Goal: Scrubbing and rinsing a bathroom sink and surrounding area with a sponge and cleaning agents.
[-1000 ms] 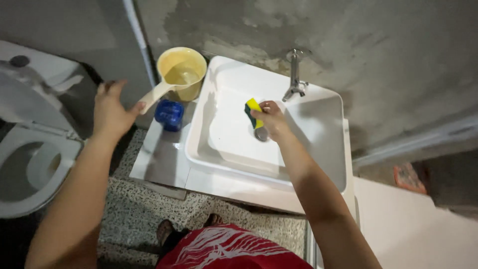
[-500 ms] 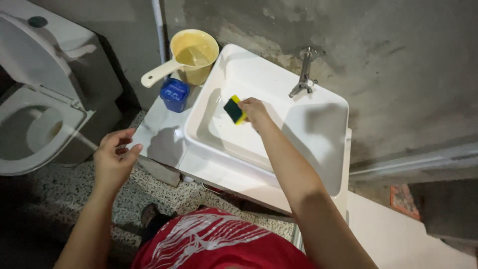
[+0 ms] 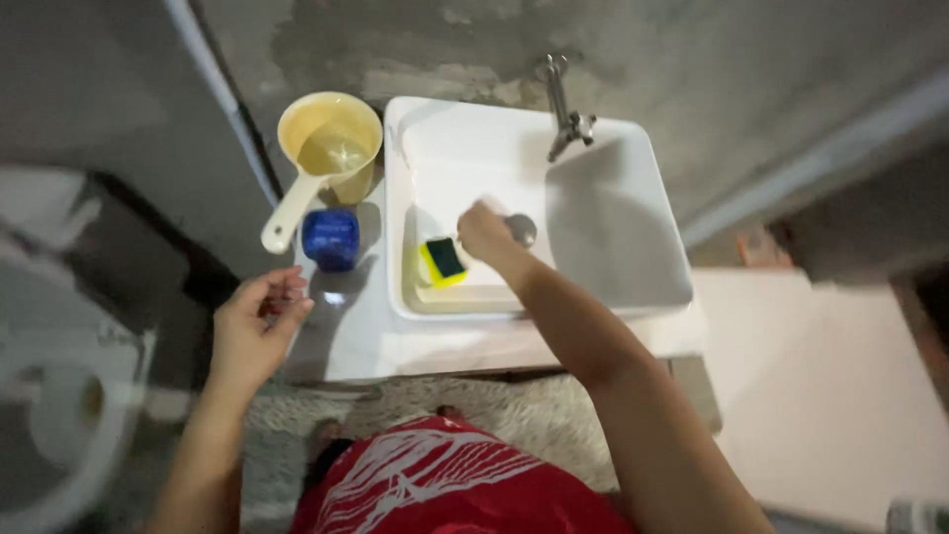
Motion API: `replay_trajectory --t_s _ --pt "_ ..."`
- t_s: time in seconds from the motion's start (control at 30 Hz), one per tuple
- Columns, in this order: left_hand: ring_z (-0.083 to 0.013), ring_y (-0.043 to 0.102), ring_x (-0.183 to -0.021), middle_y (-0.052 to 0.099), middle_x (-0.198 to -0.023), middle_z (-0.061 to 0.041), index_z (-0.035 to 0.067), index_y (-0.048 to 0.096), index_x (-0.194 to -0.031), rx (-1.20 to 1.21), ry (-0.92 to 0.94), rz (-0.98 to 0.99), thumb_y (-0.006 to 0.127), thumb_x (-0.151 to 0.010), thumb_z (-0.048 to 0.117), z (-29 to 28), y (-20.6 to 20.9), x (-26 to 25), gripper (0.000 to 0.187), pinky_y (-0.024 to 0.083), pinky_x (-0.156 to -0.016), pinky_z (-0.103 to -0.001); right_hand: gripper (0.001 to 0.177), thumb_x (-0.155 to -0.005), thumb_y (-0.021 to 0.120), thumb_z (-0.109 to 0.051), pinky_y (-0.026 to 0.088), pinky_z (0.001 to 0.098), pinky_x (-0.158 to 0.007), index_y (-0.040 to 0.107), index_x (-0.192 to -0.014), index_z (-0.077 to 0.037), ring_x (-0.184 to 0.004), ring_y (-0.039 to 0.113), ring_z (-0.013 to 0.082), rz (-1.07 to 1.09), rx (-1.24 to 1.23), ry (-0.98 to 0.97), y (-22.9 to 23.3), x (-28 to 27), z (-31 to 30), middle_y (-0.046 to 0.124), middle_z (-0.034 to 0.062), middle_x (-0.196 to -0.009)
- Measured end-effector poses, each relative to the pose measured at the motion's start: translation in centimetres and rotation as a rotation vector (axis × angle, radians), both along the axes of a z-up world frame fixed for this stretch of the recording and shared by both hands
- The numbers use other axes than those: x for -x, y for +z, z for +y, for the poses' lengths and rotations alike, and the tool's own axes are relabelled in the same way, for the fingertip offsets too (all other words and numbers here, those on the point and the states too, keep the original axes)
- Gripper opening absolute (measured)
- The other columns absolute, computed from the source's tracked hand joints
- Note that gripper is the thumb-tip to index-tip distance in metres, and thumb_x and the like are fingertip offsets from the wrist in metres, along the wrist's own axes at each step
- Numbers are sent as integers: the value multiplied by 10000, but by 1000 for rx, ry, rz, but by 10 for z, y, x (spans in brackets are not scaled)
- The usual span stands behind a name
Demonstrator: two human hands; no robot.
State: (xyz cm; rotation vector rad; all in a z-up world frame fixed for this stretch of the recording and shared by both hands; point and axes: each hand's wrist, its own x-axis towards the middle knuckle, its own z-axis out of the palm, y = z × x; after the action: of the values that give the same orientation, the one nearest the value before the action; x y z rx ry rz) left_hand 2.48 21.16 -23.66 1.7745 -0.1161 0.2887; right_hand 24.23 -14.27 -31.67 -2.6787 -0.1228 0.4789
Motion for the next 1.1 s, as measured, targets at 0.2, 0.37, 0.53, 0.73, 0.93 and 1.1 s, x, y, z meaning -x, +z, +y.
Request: replay_trajectory --t_s 0.2,0.37,0.53,0.73,0.93,1.1 --pt "-114 647 -842 709 -1028 -53 20 696 -1164 -193 -210 -100 825 -838 78 24 58 -54 355 532 -739 -245 189 -845 719 -53 594 390 -845 732 -1034 -59 -975 719 298 -642 145 -166 75 47 3 752 137 -1017" --pt "-216 679 -851 686 -1036 -92 31 706 -1026 -361 -407 -276 856 -834 117 -12 105 -87 259 557 -769 -330 754 -402 932 -312 590 416 -802 808 -1135 -184 -993 721 336 -857 56 334 46 81 -8 728 217 -1244" --pt "-421 566 -1244 516 -1480 -247 14 575 -1372 -660 -682 -545 878 -728 202 -68 120 -118 735 468 -980 -477 287 -762 832 -179 624 359 -818 772 -1035 -113 -897 794 252 -367 -142 -371 96 124 29 799 97 -1017" --pt "-437 420 -1433 379 -1620 -163 216 441 -1531 -963 -508 -737 785 -945 558 -113 102 -131 760 302 -1089 -691 226 -849 821 -192 608 394 -881 763 -1043 -92 -981 758 296 -536 -129 -583 108 151 31 790 108 -1065" --pt "-412 480 -1390 463 -1531 -200 171 120 -1724 -781 -689 -199 659 -925 574 -125 104 -93 1044 177 -1210 -751 342 -826 771 -121 585 416 -999 718 -1164 -130 -1119 732 301 -701 -226 -450 88 183 31 761 78 -1209" --pt "-463 353 -1457 304 -1650 -205 317 328 -1596 -953 -549 -643 694 -922 660 -133 74 -78 840 95 -1124 -735 441 -774 722 -45 459 513 -1067 731 -1204 -143 -1197 656 349 -602 -190 -316 81 202 37 672 133 -1314"
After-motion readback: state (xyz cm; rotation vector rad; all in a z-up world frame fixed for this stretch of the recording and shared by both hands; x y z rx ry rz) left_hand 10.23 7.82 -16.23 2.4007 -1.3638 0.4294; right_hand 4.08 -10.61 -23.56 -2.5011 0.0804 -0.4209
